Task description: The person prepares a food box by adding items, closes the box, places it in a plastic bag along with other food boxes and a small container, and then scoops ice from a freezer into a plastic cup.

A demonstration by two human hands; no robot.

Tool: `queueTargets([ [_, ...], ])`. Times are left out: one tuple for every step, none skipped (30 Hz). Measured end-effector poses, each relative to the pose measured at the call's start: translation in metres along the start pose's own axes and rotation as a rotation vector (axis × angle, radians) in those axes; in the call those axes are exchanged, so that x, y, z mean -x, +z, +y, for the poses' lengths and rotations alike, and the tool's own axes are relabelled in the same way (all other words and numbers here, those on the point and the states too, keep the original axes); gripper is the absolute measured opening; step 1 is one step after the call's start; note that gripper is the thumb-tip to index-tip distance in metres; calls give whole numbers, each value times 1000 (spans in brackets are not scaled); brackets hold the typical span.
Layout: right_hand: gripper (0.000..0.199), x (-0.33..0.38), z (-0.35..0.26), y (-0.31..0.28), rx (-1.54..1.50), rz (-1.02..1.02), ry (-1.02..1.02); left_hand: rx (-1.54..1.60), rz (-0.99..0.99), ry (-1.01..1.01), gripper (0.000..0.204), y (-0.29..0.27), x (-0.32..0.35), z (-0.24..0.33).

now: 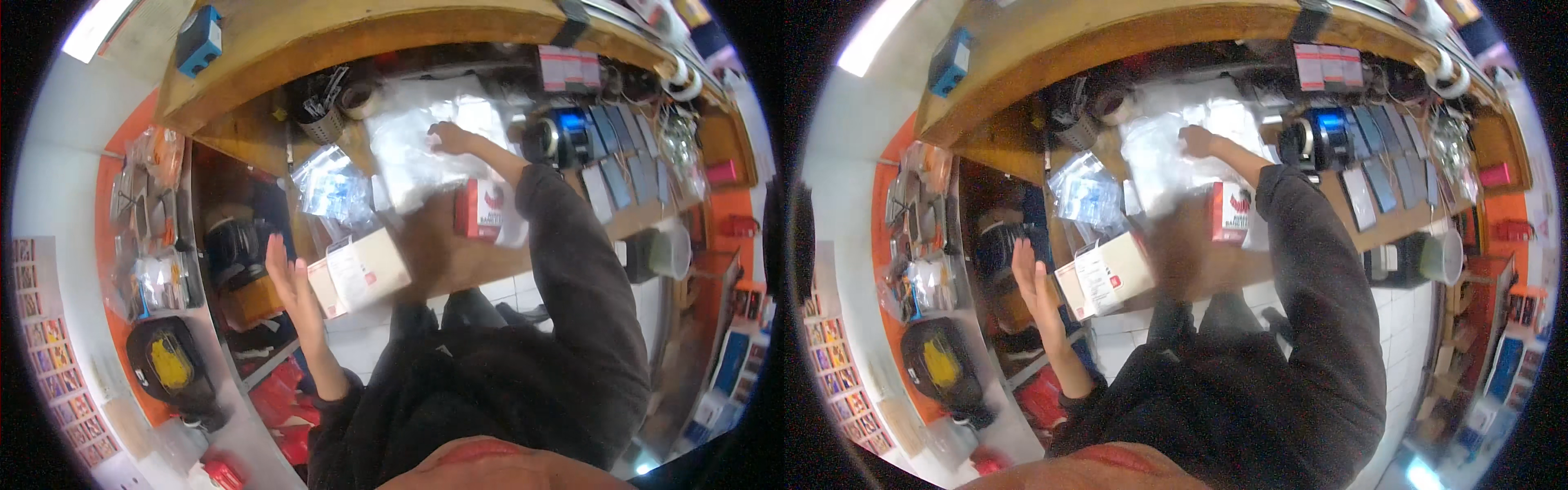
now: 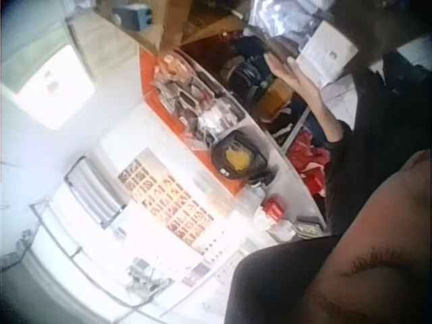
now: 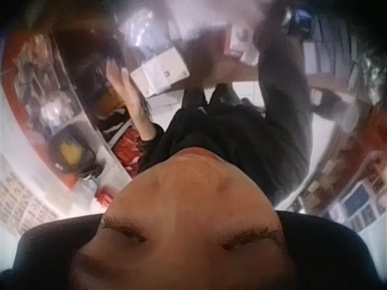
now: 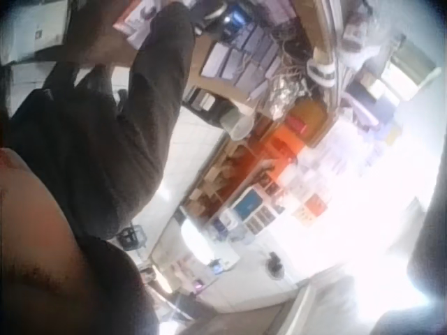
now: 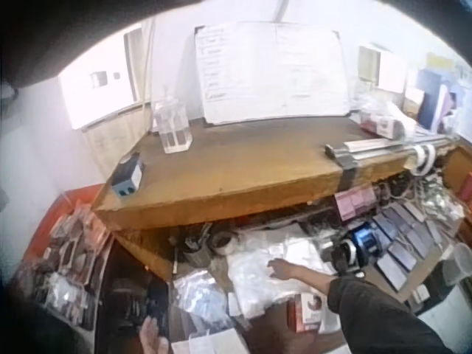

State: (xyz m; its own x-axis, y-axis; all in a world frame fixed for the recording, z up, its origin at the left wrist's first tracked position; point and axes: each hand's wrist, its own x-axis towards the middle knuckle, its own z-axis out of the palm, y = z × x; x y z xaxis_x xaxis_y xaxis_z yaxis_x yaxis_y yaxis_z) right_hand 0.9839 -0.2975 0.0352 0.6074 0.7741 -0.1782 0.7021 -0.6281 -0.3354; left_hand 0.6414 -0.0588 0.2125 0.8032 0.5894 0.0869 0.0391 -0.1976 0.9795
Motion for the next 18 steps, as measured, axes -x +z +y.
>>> queueTargets([
  [59, -15, -5, 11, -32, -83, 114, -8, 8, 16, 52, 14, -5, 12],
  [58, -20, 1, 16, -11, 13, 58, -3, -3, 31, 50, 35, -9, 20],
  [58, -24, 10, 19, 7, 111, 8, 5, -19, 44, 49, 58, -12, 22],
  [54, -26, 15, 12, -102, 59, 109, -4, -46, 6, 47, 81, -13, 17],
  [51, -32, 17, -9, -202, 12, 202, -9, -63, -21, 45, 106, -13, 9],
  [47, -38, 21, -23, -296, -30, 302, -66, -91, -44, 44, 132, -13, 3],
  [35, -42, 31, -23, -300, 128, 315, -127, -120, -67, 42, 156, -14, -1],
  [29, -45, 35, -19, -275, 306, 230, -110, -133, -71, 39, 181, -18, -13],
  [22, -44, 40, -13, -249, 481, 152, -89, -153, -80, 36, 205, -27, -29],
  [20, -44, 41, -7, -341, 480, 106, -168, -182, 6, 33, 225, -39, -41],
  [19, -45, 38, -1, -431, 477, 58, -246, -208, 93, 30, 242, -53, -55],
  [20, -46, 36, 2, -517, 480, 13, -358, -222, 186, 29, 258, -68, -69],
  [19, -43, 23, -4, -782, 460, 21, -476, -228, 277, 28, 269, -79, -83],
  [16, -45, 24, 4, -862, 525, 68, -620, -267, 272, 27, 278, -87, -100],
  [13, -47, 26, 14, -941, 591, 120, -762, -310, 266, 27, 283, -92, -122],
  [12, -46, 24, 17, -806, 576, 69, -905, -353, 253, 27, 286, -96, -134],
  [11, -39, 19, 15, -677, 563, 31, -918, -348, 267, 25, 289, -97, -130],
  [10, -31, 22, 9, -630, 439, -69, -931, -344, 281, 24, 289, -95, -125],
])
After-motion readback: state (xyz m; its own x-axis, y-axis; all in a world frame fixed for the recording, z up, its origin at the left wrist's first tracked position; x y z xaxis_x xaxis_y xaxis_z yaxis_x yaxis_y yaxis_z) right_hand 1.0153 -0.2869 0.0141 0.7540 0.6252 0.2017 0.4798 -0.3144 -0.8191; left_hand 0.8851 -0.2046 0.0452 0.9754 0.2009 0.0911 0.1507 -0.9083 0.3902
